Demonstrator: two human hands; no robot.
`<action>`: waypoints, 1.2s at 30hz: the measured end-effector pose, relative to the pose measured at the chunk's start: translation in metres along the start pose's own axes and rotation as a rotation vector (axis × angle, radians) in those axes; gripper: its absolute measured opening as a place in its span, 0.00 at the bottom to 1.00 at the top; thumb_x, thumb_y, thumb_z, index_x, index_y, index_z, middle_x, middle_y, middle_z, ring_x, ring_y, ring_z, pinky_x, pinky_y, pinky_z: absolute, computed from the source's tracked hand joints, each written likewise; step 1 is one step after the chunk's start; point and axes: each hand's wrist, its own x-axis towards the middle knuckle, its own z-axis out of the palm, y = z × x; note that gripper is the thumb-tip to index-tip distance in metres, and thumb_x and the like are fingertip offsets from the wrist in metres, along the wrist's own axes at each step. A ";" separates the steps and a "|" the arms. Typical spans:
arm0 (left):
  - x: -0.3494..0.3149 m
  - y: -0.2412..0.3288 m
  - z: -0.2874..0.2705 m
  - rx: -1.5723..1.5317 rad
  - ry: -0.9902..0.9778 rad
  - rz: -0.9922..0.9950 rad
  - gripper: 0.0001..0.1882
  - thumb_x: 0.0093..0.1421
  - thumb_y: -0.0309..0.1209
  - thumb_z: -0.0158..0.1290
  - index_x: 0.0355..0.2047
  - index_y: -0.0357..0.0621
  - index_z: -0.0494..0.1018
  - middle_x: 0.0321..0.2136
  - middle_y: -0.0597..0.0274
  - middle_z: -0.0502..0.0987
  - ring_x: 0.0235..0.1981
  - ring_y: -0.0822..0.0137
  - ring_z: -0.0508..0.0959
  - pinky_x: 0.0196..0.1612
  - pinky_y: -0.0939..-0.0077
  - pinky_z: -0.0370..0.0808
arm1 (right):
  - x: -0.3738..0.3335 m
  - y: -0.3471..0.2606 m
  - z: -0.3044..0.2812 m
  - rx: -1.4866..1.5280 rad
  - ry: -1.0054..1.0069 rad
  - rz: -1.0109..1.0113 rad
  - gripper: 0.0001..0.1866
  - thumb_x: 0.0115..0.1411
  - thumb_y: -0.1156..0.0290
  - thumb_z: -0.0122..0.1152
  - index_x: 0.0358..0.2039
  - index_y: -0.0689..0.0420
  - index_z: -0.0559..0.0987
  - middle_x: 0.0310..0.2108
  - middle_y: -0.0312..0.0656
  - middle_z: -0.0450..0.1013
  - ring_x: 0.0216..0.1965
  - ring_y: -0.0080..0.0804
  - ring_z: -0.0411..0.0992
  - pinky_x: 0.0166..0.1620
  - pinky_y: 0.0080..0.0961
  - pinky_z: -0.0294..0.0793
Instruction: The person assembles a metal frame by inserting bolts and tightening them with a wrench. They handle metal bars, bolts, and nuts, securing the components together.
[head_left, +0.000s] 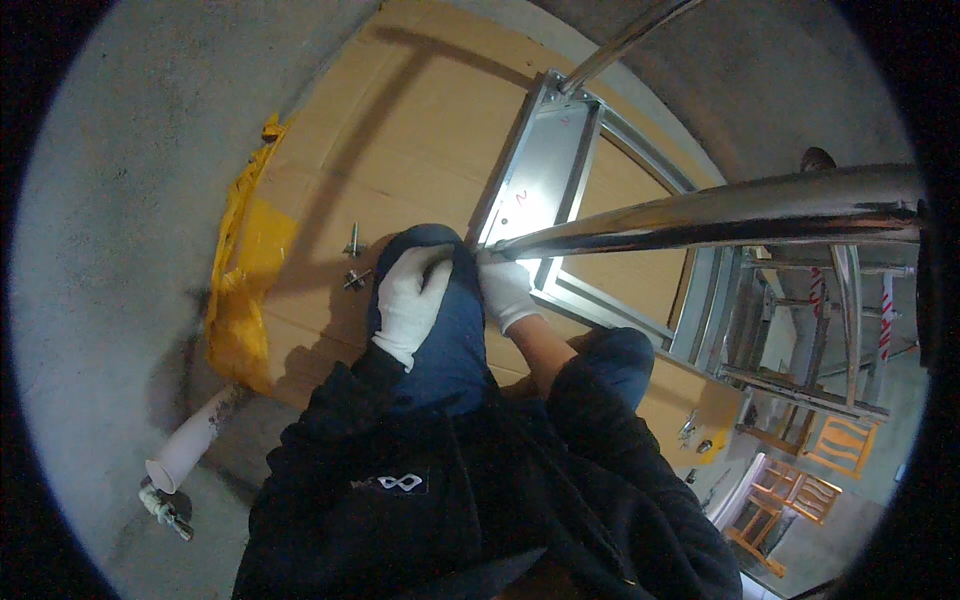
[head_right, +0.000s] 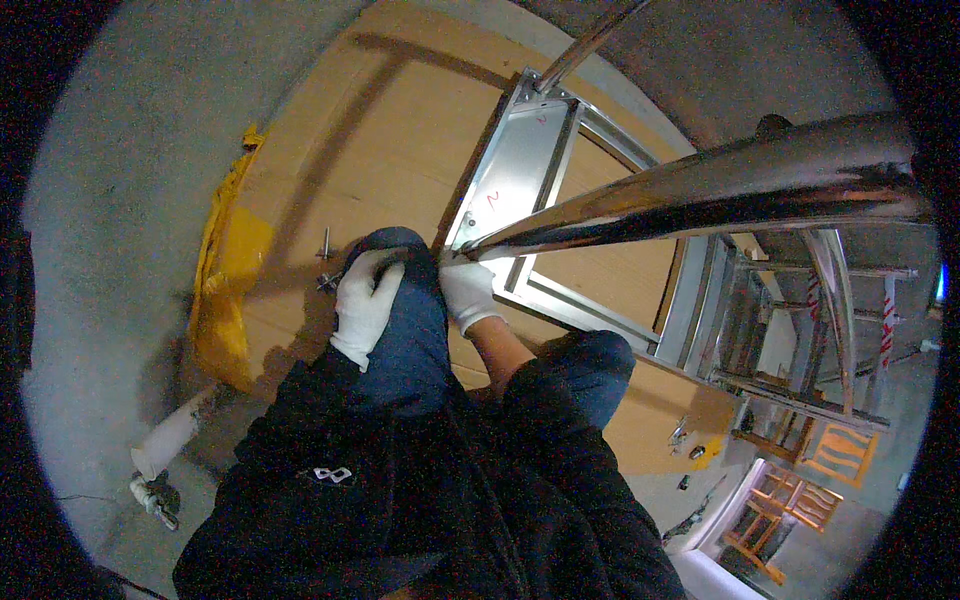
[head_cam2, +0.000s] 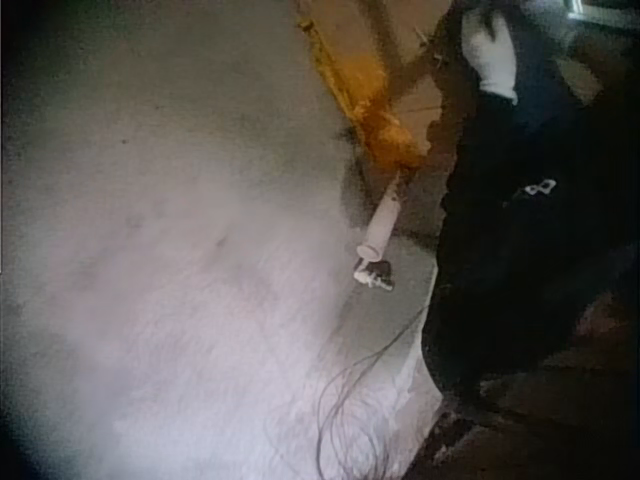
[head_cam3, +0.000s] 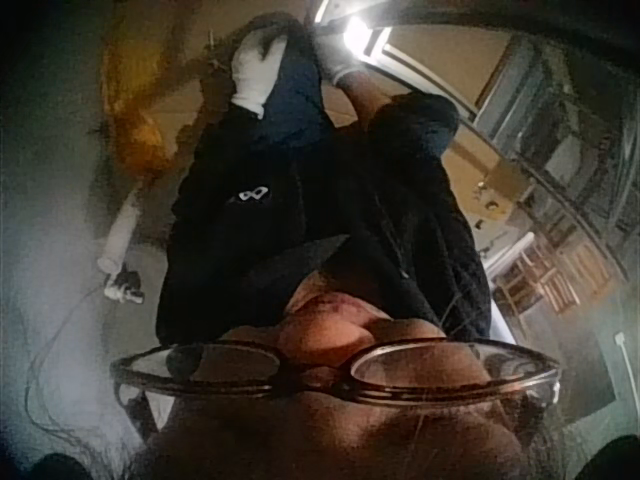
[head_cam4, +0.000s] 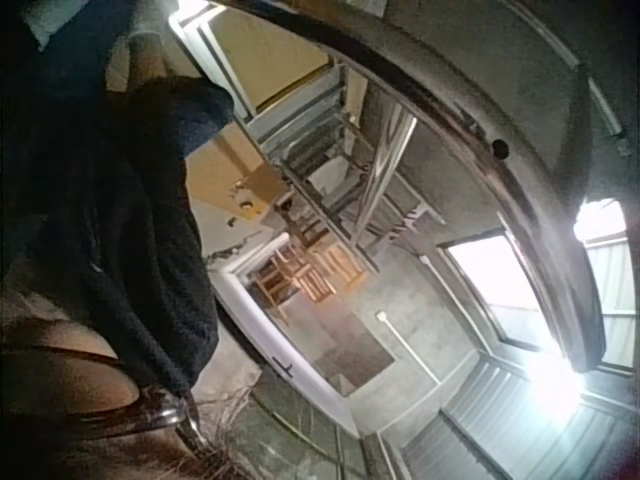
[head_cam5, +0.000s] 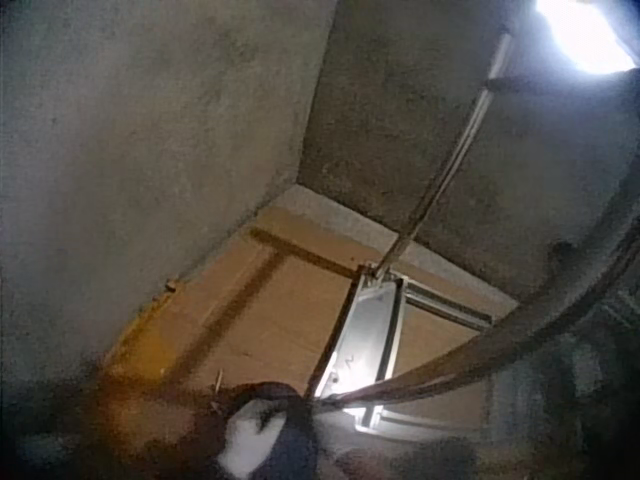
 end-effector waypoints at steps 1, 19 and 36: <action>0.001 0.001 0.000 0.003 -0.001 0.005 0.09 0.56 0.27 0.54 0.37 0.40 0.76 0.34 0.54 0.78 0.37 0.56 0.78 0.40 0.70 0.73 | 0.002 0.001 0.002 -0.027 -0.015 -0.023 0.08 0.53 0.74 0.49 0.30 0.58 0.78 0.19 0.45 0.75 0.20 0.41 0.76 0.18 0.38 0.72; -0.002 -0.001 -0.008 0.060 0.009 -0.010 0.09 0.57 0.29 0.54 0.37 0.40 0.76 0.34 0.54 0.78 0.37 0.56 0.78 0.40 0.71 0.73 | 0.009 -0.003 -0.005 -0.071 -0.243 -0.016 0.11 0.56 0.72 0.50 0.37 0.59 0.78 0.26 0.46 0.78 0.26 0.43 0.78 0.23 0.38 0.75; 0.110 0.202 0.044 -0.349 -0.478 0.475 0.35 0.45 0.42 0.64 0.52 0.44 0.66 0.38 0.51 0.76 0.41 0.55 0.78 0.45 0.68 0.73 | -0.011 0.012 0.069 0.529 0.120 0.073 0.17 0.63 0.64 0.42 0.48 0.53 0.76 0.42 0.46 0.75 0.43 0.41 0.75 0.39 0.34 0.76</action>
